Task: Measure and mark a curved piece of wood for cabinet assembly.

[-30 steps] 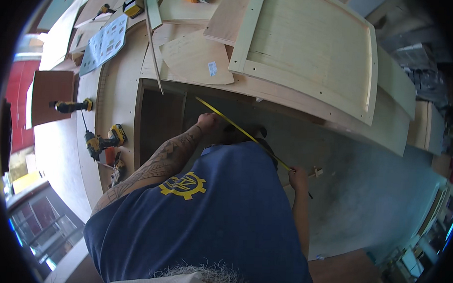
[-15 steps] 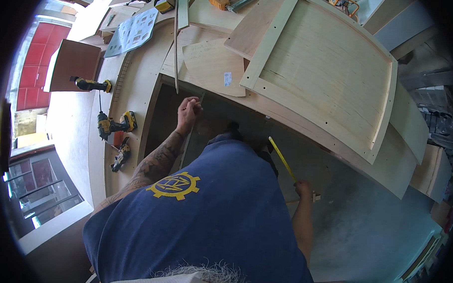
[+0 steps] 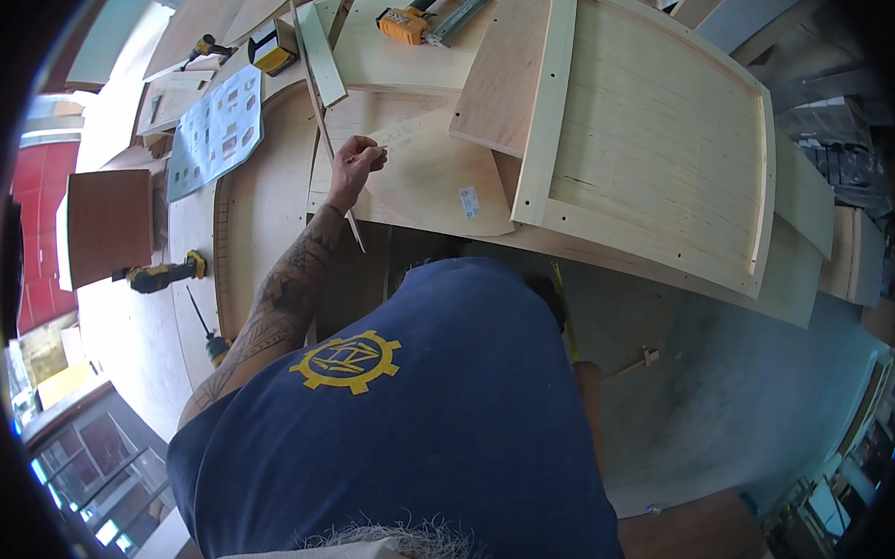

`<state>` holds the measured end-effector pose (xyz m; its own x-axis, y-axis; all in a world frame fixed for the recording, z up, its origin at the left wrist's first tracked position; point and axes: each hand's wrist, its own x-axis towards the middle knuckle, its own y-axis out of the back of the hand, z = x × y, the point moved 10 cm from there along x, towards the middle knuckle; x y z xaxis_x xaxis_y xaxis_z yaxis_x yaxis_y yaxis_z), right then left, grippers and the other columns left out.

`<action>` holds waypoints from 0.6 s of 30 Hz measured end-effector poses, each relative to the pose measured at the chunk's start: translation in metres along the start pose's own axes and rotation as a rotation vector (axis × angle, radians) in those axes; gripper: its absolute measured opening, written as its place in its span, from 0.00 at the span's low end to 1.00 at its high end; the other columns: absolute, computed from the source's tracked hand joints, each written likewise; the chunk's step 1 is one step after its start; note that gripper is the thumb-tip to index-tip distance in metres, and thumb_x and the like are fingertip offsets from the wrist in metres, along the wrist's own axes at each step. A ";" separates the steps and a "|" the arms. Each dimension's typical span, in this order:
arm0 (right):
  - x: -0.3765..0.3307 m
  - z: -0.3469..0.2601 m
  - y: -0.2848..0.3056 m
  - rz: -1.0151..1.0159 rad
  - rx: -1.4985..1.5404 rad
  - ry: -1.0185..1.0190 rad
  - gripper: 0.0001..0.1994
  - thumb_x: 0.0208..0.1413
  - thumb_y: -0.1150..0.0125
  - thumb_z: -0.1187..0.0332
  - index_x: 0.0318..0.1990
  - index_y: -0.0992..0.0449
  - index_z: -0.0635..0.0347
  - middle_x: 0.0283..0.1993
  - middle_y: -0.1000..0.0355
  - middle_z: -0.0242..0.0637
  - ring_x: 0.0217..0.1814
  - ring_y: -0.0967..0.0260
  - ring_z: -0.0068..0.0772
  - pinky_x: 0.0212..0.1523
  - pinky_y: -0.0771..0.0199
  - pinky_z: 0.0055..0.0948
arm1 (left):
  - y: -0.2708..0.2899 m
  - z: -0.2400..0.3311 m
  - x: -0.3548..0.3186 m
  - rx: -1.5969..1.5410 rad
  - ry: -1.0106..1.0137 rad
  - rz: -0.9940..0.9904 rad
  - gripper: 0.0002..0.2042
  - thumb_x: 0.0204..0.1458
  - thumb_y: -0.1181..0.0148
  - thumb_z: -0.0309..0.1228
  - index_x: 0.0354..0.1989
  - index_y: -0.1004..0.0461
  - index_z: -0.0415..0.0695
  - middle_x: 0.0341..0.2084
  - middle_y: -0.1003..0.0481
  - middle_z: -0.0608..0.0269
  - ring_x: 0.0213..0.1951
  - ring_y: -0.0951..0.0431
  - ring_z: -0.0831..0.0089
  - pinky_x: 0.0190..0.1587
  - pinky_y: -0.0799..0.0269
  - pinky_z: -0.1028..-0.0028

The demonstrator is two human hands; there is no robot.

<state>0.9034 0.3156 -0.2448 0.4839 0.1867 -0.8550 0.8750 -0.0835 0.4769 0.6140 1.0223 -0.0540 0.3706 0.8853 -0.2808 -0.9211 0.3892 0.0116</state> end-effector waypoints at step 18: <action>-0.059 -0.008 -0.087 0.120 0.282 -0.195 0.06 0.52 0.34 0.71 0.36 0.18 0.62 0.29 0.25 0.41 0.22 0.31 0.29 0.24 0.34 0.36 | -0.034 0.015 0.033 0.633 -0.346 -0.348 0.07 0.49 0.36 0.29 0.27 0.28 0.40 0.20 0.25 0.64 0.24 0.27 0.78 0.29 0.29 0.74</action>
<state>0.7981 0.3200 -0.2339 0.5540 -0.0287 -0.8320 0.7690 -0.3653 0.5247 0.6595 1.0422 -0.0492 0.7357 0.6749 -0.0565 -0.5414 0.6362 0.5497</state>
